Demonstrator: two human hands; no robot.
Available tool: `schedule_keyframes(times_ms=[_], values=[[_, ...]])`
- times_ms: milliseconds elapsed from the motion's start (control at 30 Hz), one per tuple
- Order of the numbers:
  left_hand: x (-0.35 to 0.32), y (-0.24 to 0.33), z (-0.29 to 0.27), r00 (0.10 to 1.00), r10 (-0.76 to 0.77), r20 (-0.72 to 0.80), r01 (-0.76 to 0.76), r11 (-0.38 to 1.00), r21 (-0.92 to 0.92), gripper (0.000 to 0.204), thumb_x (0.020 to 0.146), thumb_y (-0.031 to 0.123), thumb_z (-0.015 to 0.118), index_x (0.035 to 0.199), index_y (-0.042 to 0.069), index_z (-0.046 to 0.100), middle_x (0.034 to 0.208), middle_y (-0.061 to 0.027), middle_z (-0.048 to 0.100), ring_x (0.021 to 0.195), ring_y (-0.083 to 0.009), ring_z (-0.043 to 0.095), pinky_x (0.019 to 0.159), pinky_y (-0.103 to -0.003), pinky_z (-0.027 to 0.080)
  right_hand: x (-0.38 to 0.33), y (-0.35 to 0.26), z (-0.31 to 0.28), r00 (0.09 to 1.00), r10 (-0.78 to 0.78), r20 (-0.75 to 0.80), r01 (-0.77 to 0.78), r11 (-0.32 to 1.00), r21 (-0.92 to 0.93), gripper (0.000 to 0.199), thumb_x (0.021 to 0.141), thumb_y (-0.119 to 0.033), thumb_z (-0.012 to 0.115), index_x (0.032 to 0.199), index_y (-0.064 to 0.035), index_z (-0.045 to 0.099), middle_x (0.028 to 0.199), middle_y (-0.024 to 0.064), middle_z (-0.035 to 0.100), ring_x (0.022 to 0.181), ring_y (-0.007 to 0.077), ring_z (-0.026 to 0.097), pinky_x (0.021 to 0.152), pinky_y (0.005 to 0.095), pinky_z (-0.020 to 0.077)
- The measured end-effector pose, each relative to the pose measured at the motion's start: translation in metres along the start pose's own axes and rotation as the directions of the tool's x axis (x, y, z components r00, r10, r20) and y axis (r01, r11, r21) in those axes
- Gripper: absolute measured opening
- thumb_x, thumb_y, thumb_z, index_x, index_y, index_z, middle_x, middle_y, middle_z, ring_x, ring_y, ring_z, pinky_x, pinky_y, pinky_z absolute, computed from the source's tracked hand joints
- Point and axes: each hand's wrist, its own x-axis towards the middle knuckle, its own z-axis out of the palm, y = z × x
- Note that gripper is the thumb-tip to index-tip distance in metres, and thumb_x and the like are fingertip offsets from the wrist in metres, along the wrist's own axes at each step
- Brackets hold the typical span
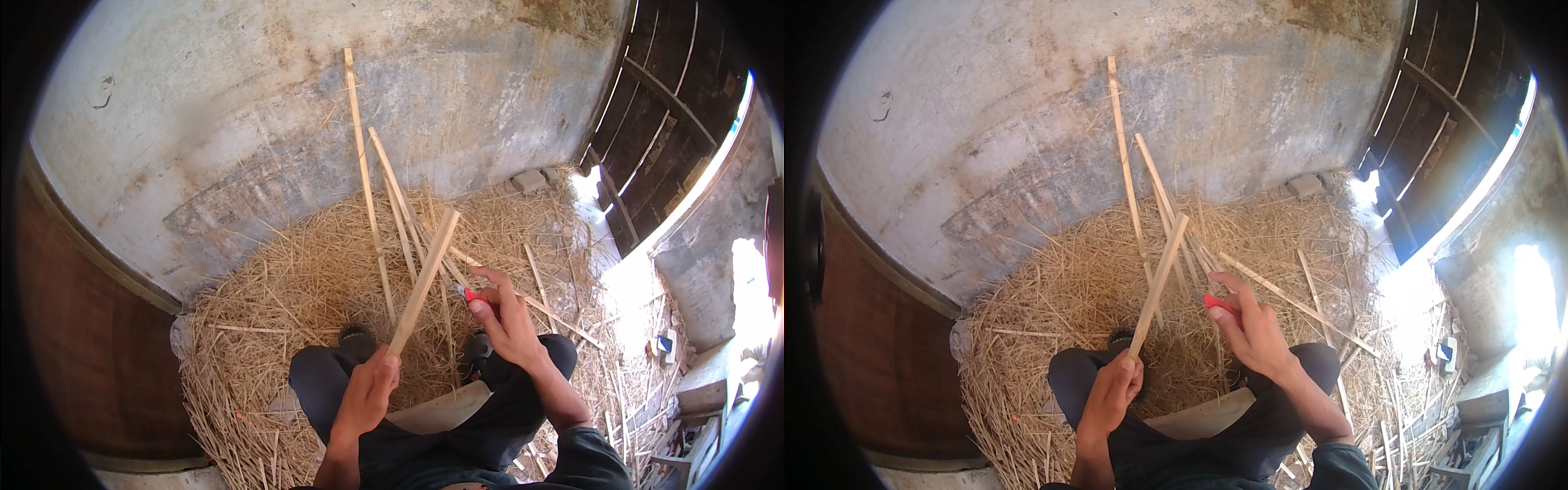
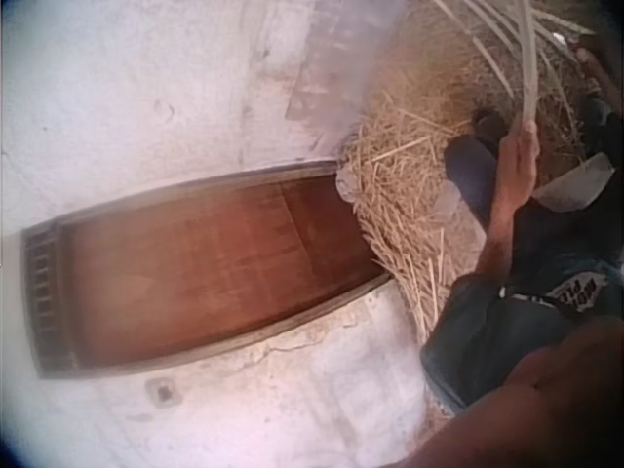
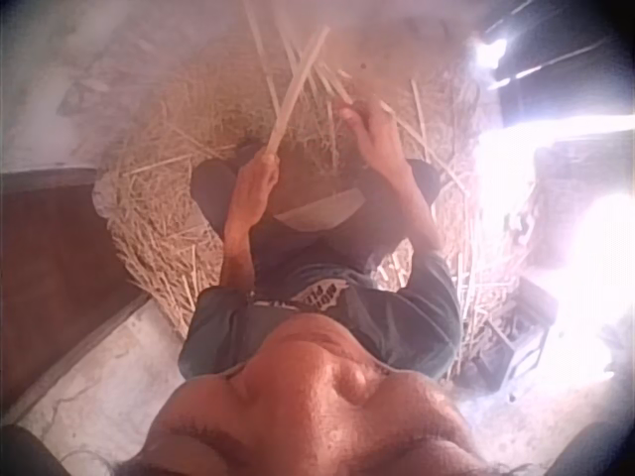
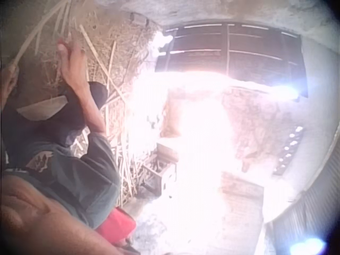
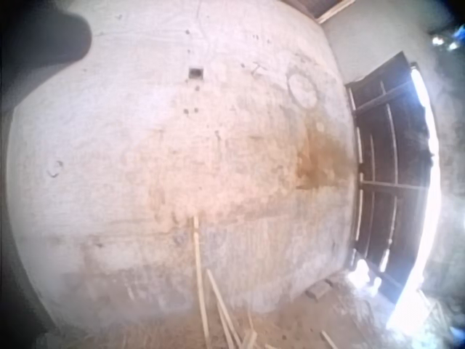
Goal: The person sits on a bed of straw and uses a red utility knife to shave thin strips off long bamboo poles. They hold the pole with one hand and scrape the blade along its length, repeating the motion to smooth the surface and remove the outer layer.
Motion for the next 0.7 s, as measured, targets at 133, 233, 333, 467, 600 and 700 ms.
schedule_keyframes(times_ms=[133, 233, 333, 467, 600, 700], values=[[-0.001, -0.001, -0.004, 0.993, -0.112, 0.041, 0.116, 0.988, -0.100, 0.047, 0.119, 0.039, 0.033, 0.095, 0.004, 0.052, 0.070, 0.0001, 0.044, 0.061, -0.0096, 0.040, 0.056, -0.031, 0.035, -0.004, -0.001, -0.001, 1.000, 0.015, 0.000, -0.015, 0.994, 0.107, 0.036, 0.105, -0.016, 0.066, 0.137, -0.0046, 0.057, 0.081, 0.0135, 0.073, 0.074, 0.0266, 0.075, 0.069, 0.0360, 0.0548], [-0.001, -0.006, -0.003, 0.989, -0.125, 0.079, 0.133, 0.985, -0.108, 0.047, 0.119, 0.039, 0.032, 0.095, 0.004, 0.052, 0.071, 0.0000, 0.045, 0.063, -0.0101, 0.041, 0.058, -0.030, 0.036, -0.009, -0.001, 0.006, 0.957, -0.287, -0.031, 0.281, 0.952, -0.119, 0.026, 0.100, -0.021, 0.075, 0.119, -0.0050, 0.068, 0.081, 0.0087, 0.073, 0.069, 0.0250, 0.073, 0.062, 0.0358, 0.0549], [0.000, -0.005, 0.001, 0.990, -0.103, 0.093, 0.109, 0.992, -0.061, 0.048, 0.119, 0.038, 0.032, 0.095, 0.003, 0.053, 0.070, -0.0013, 0.045, 0.064, -0.0116, 0.041, 0.060, -0.031, 0.037, -0.007, -0.001, 0.019, 0.850, -0.521, -0.075, 0.501, 0.844, -0.191, 0.027, 0.092, -0.028, 0.083, 0.105, -0.0069, 0.073, 0.085, 0.0056, 0.074, 0.067, 0.0244, 0.072, 0.059, 0.0348, 0.0553], [-0.002, 0.008, 0.006, 0.993, -0.097, 0.073, 0.098, 0.995, -0.013, 0.047, 0.118, 0.035, 0.032, 0.094, 0.001, 0.053, 0.070, -0.0038, 0.046, 0.064, -0.0144, 0.042, 0.062, -0.033, 0.039, -0.006, -0.009, 0.025, 0.828, -0.561, -0.021, 0.531, 0.794, -0.298, 0.031, 0.086, -0.033, 0.087, 0.104, -0.0114, 0.075, 0.081, 0.0004, 0.070, 0.062, 0.0191, 0.068, 0.055, 0.0322, 0.0527], [-0.002, 0.006, 0.009, 0.998, -0.044, 0.052, 0.042, 0.998, 0.049, 0.047, 0.117, 0.035, 0.033, 0.094, 0.000, 0.054, 0.068, -0.0067, 0.048, 0.063, -0.0180, 0.045, 0.062, -0.036, 0.040, -0.005, -0.011, 0.028, 0.799, -0.601, -0.030, 0.560, 0.762, -0.325, 0.031, 0.086, -0.034, 0.087, 0.105, -0.0122, 0.076, 0.079, -0.0014, 0.067, 0.059, 0.0179, 0.066, 0.053, 0.0317, 0.0516], [-0.002, 0.008, 0.010, 1.000, -0.022, 0.014, 0.019, 0.986, 0.167, 0.047, 0.117, 0.036, 0.033, 0.096, 0.000, 0.056, 0.065, -0.0109, 0.050, 0.058, -0.0261, 0.051, 0.060, -0.040, 0.041, -0.006, -0.017, 0.027, 0.805, -0.594, -0.003, 0.558, 0.758, -0.339, 0.031, 0.087, -0.035, 0.086, 0.106, -0.0124, 0.076, 0.080, -0.0016, 0.067, 0.058, 0.0174, 0.065, 0.052, 0.0315, 0.0515]])
